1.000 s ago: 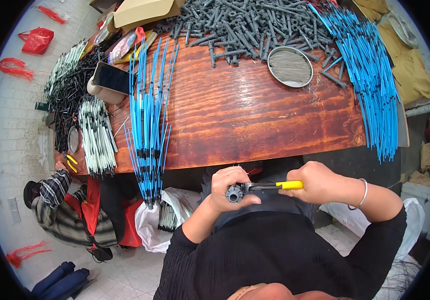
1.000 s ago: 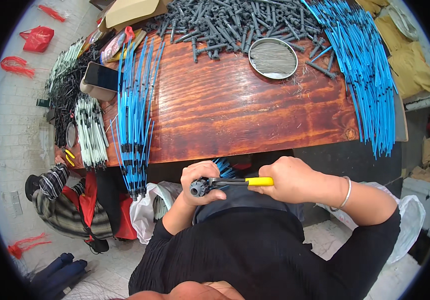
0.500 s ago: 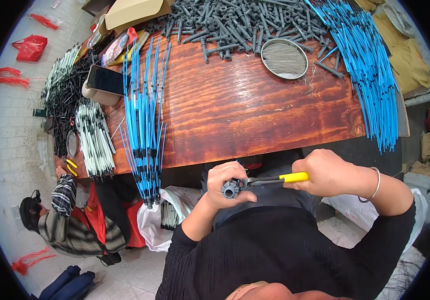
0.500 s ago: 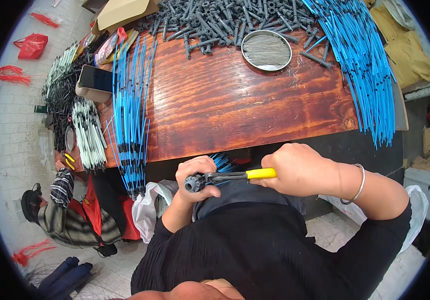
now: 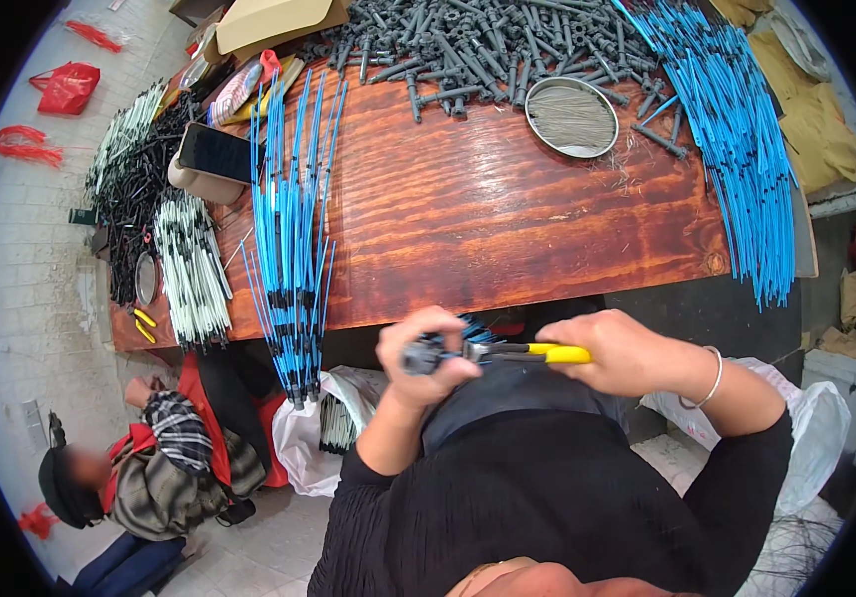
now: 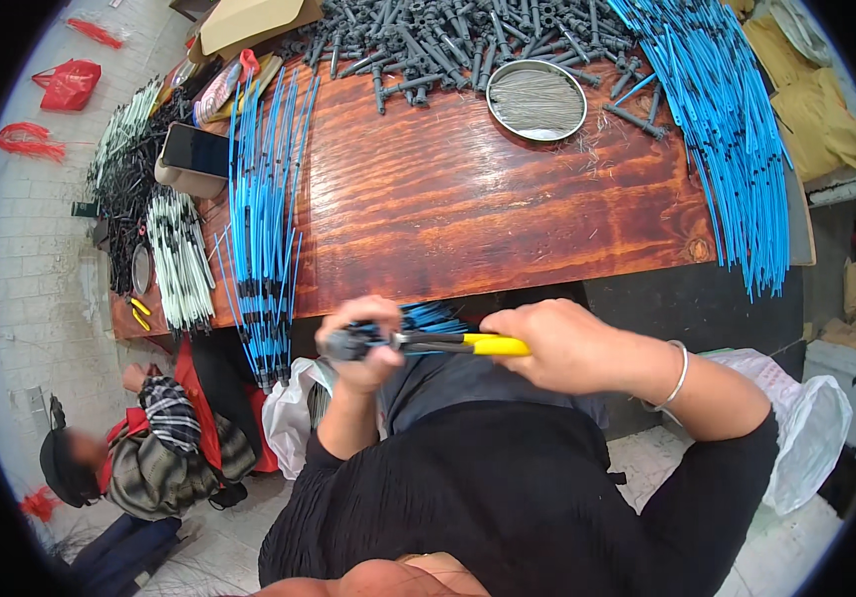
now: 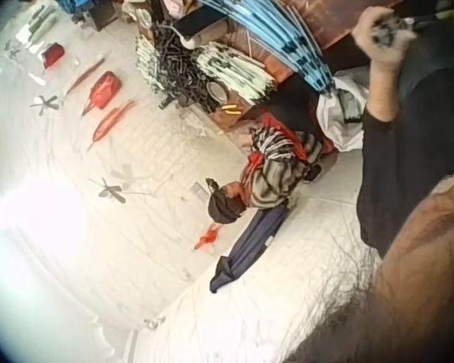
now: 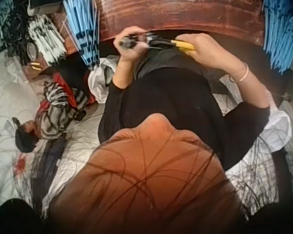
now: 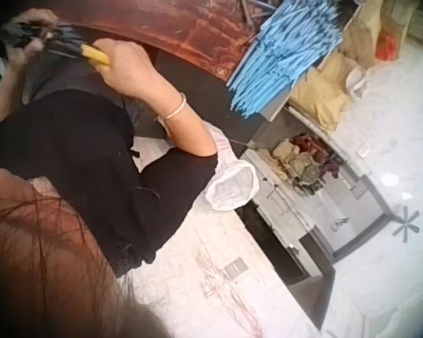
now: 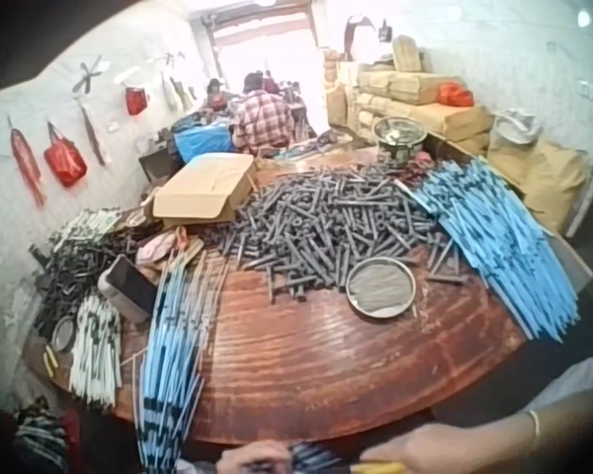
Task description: Assembling bundles of blue wires into circular connector hubs and securing them using crimping pliers.
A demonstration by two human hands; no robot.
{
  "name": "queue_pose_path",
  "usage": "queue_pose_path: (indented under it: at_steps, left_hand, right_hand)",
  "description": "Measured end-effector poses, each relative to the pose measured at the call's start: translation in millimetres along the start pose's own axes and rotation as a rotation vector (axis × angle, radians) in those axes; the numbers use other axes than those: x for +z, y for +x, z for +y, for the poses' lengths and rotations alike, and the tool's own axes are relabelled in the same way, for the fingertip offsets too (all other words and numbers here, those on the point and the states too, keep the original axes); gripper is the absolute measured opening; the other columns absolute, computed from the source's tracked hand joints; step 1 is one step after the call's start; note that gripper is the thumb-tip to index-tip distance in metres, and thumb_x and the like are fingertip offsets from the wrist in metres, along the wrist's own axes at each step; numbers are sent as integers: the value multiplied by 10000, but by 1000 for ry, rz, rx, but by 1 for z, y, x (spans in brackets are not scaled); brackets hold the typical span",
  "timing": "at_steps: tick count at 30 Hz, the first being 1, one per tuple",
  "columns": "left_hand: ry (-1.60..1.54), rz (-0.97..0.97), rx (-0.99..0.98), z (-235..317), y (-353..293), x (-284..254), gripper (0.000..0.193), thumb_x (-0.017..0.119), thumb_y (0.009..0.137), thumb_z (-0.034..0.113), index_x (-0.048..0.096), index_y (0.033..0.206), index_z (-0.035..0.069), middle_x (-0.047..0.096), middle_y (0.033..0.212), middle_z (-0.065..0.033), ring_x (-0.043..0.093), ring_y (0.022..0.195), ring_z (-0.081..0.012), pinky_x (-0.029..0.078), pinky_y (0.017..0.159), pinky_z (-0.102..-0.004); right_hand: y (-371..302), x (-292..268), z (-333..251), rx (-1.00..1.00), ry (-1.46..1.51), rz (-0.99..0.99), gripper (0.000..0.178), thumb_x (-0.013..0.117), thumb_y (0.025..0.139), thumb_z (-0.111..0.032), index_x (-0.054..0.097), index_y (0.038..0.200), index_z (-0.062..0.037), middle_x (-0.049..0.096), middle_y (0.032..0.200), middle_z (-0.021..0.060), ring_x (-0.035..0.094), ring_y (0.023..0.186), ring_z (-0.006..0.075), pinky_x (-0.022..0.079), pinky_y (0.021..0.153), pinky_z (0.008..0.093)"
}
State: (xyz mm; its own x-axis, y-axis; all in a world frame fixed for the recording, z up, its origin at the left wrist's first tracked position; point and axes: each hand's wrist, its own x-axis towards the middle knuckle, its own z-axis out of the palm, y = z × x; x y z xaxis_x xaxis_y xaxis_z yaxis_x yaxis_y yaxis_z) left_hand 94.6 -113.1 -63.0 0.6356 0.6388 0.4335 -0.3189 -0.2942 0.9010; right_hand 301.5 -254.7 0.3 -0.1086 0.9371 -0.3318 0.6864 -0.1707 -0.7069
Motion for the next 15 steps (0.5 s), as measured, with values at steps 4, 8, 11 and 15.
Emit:
queue_pose_path:
  at_steps: [4,8,11,15]
  left_hand:
    - [-444,233,-7,28,9,-55,143,593,744,112,501,833,49,507,670,-54,495,594,-173,418,579,-322]
    - [-477,289,88,67,14,-90,180,565,774,202,462,827,64,456,654,-26,466,626,-164,398,647,-353]
    - [-656,347,125,82,12,-102,177,552,787,213,448,814,73,445,659,-19,465,650,-163,403,682,-355]
    - [-983,447,88,92,10,-99,169,547,794,213,444,776,80,440,654,-12,467,659,-162,412,703,-349]
  right_hand:
    - [-9,-13,46,-102,-110,307,295,692,689,-62,595,967,-57,598,910,130,587,851,309,471,675,373]
    - [-18,-20,123,215,-469,718,340,735,657,-120,593,960,-62,570,833,118,584,775,301,471,655,362]
    - [-29,-19,167,264,-434,804,390,754,630,-137,587,970,-48,567,861,120,576,806,307,463,681,382]
    - [-30,-22,153,195,-587,894,476,772,615,-176,573,1022,-33,571,951,133,557,903,328,455,767,414]
